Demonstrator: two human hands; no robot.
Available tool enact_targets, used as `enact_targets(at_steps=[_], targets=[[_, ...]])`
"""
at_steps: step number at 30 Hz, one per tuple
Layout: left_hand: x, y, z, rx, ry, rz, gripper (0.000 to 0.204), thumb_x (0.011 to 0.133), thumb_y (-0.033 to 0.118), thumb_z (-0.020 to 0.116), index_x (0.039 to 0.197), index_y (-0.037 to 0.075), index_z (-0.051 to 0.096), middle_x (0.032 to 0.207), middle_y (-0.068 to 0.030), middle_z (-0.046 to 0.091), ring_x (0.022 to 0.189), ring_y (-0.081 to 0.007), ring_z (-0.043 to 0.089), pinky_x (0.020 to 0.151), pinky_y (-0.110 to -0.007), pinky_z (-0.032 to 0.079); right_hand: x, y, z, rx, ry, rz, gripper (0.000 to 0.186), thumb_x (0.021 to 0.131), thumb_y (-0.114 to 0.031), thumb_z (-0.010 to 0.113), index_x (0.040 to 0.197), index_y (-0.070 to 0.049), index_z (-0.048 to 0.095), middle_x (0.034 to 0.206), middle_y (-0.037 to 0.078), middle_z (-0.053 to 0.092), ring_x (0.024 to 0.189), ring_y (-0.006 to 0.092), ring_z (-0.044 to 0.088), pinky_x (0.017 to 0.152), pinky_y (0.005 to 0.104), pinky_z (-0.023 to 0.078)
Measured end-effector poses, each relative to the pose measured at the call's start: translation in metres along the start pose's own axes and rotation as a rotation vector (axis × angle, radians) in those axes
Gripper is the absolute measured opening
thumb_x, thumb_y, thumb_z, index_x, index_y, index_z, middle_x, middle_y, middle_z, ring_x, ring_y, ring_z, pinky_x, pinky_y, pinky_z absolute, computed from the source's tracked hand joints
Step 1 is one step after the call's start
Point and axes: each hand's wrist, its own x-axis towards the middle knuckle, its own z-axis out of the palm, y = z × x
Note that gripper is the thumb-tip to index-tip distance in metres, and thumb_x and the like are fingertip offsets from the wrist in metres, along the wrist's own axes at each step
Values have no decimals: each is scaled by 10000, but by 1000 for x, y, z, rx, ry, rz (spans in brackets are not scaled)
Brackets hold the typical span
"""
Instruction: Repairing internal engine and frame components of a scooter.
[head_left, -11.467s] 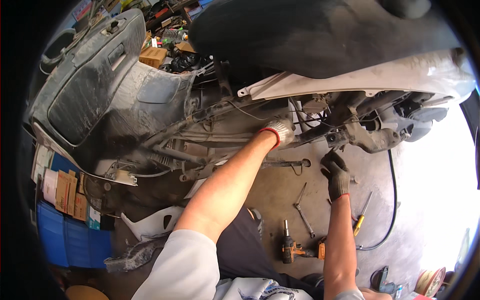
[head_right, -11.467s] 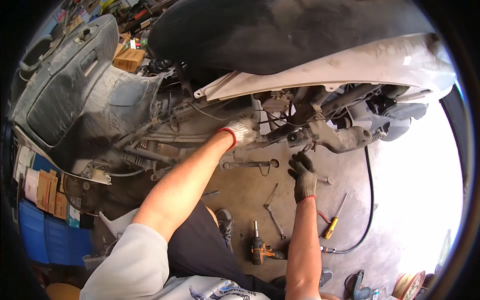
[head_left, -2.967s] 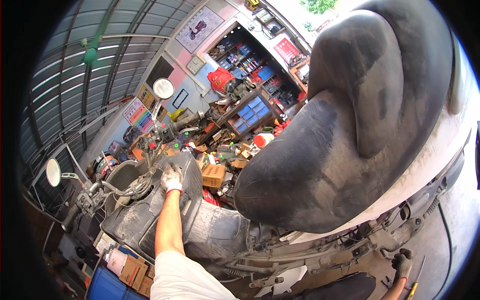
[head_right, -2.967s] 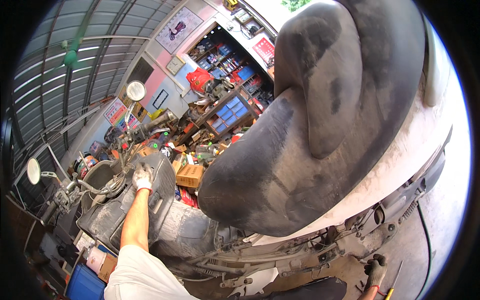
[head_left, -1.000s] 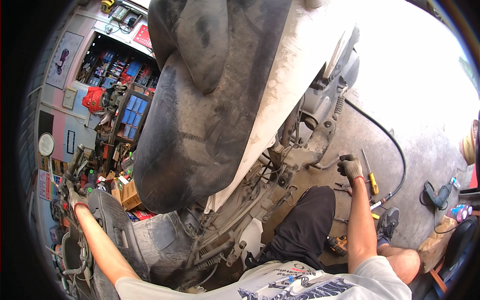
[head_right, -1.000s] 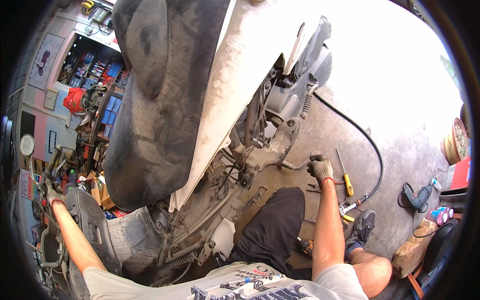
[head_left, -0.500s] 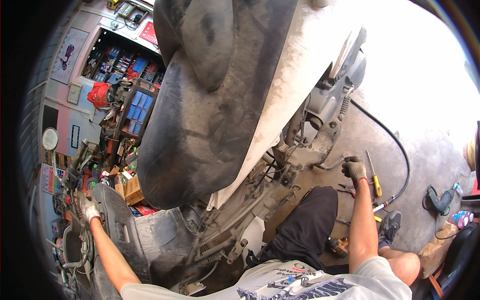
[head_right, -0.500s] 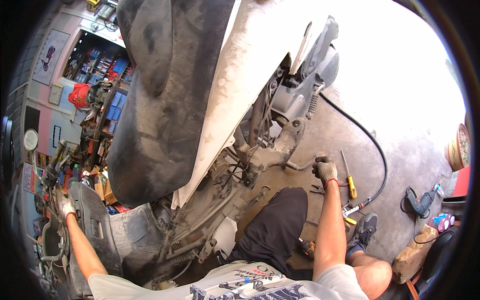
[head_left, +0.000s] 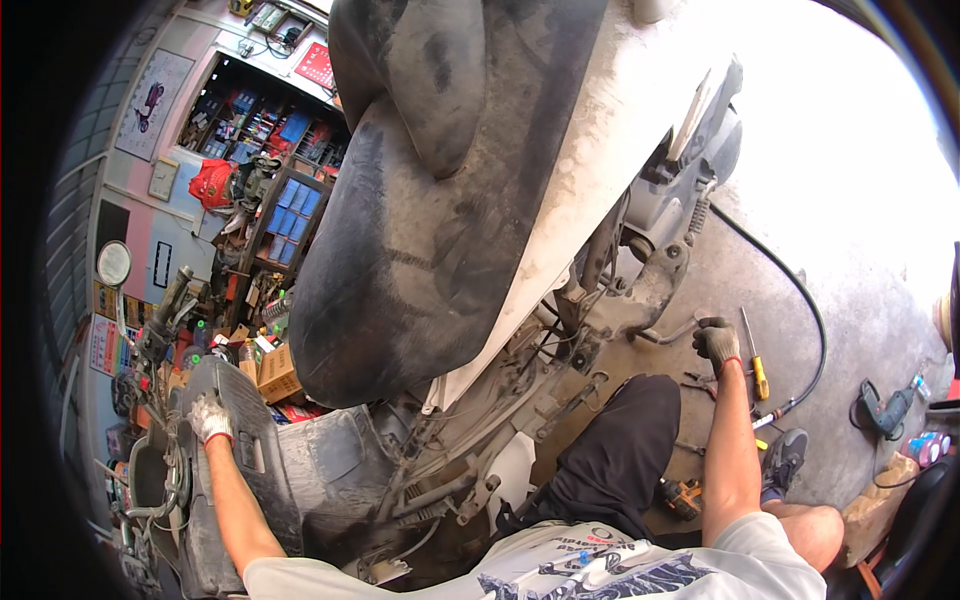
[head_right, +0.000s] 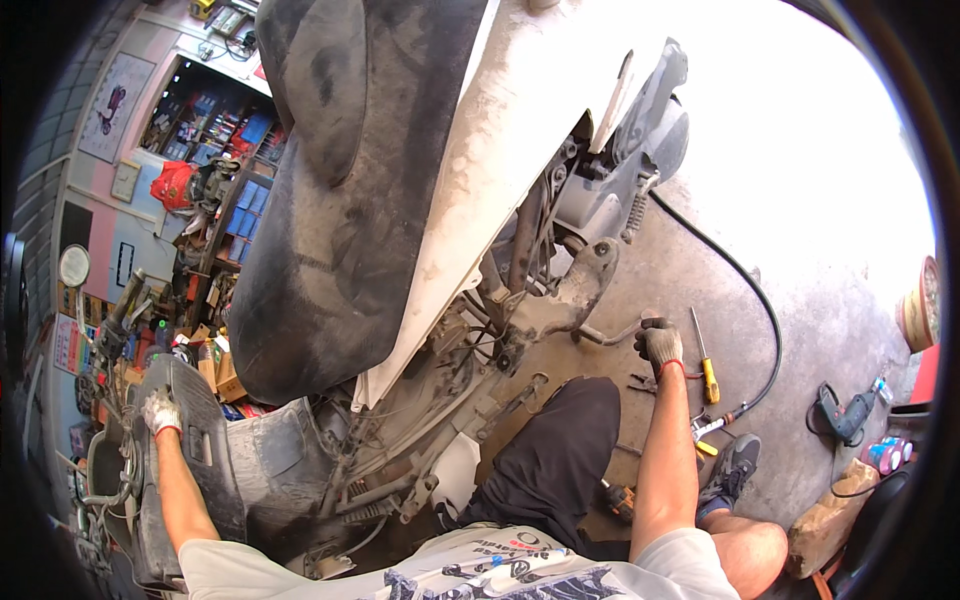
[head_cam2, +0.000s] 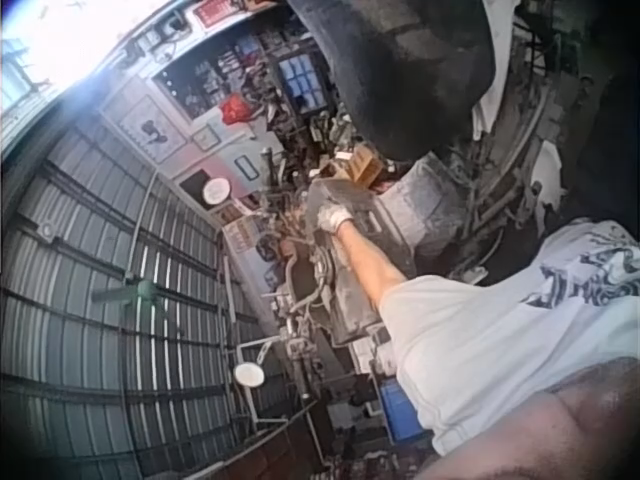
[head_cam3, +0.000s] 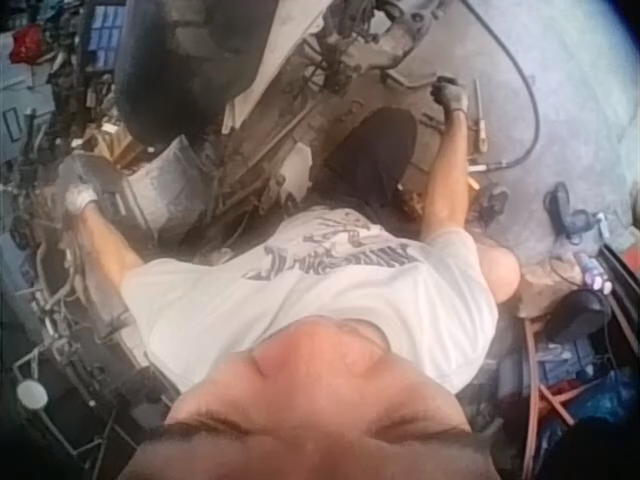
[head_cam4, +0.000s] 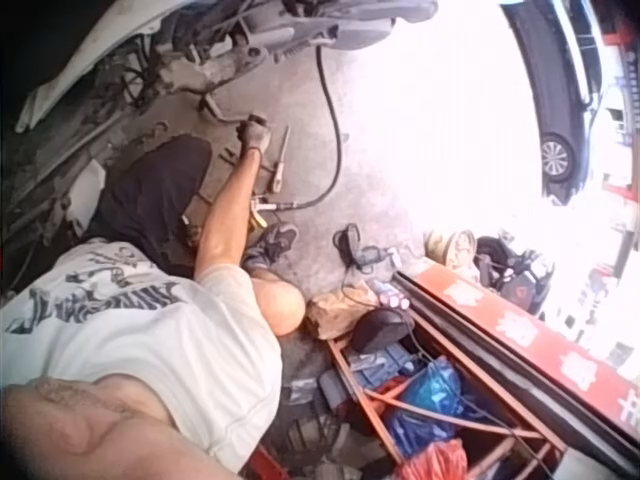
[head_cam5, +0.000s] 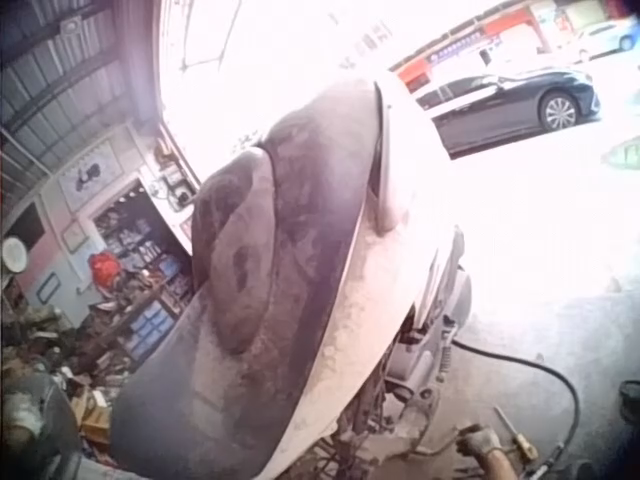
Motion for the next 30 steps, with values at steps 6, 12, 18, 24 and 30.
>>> enact_targets(at_steps=[6,12,18,24,30], targets=[[8,-4,5,32,-66,-14,279,820,199,594,1077,117,667,1139,-149,635,1085,-303,592,923,-408,459,-8,-3,4,-3,15,5,281,762,8,576,1043,12,601,719,101,636,545,182,613,469,293,475],[6,-19,13,-60,34,-75,287,827,155,557,1083,66,650,1122,-171,642,1078,-326,592,903,-427,479,-3,4,5,0,18,5,271,766,11,563,1035,8,597,718,100,633,540,184,612,458,294,470],[-11,-17,-11,-73,18,-129,292,836,160,586,1109,71,635,1120,-166,638,1053,-332,597,893,-432,481,5,16,-1,43,10,14,265,767,19,560,1031,6,577,717,97,618,526,185,599,446,295,457],[-22,-23,-7,-147,143,-92,255,866,203,584,1064,48,628,1047,-184,643,1003,-351,605,851,-450,481,7,13,4,119,24,17,288,769,21,540,1054,38,577,705,110,613,505,177,578,425,291,415],[-23,-22,-8,-144,174,-122,254,872,216,590,1044,31,617,1040,-202,639,992,-365,607,843,-457,482,9,15,1,165,10,12,291,753,22,571,1044,32,581,703,107,614,502,178,578,425,292,416]])
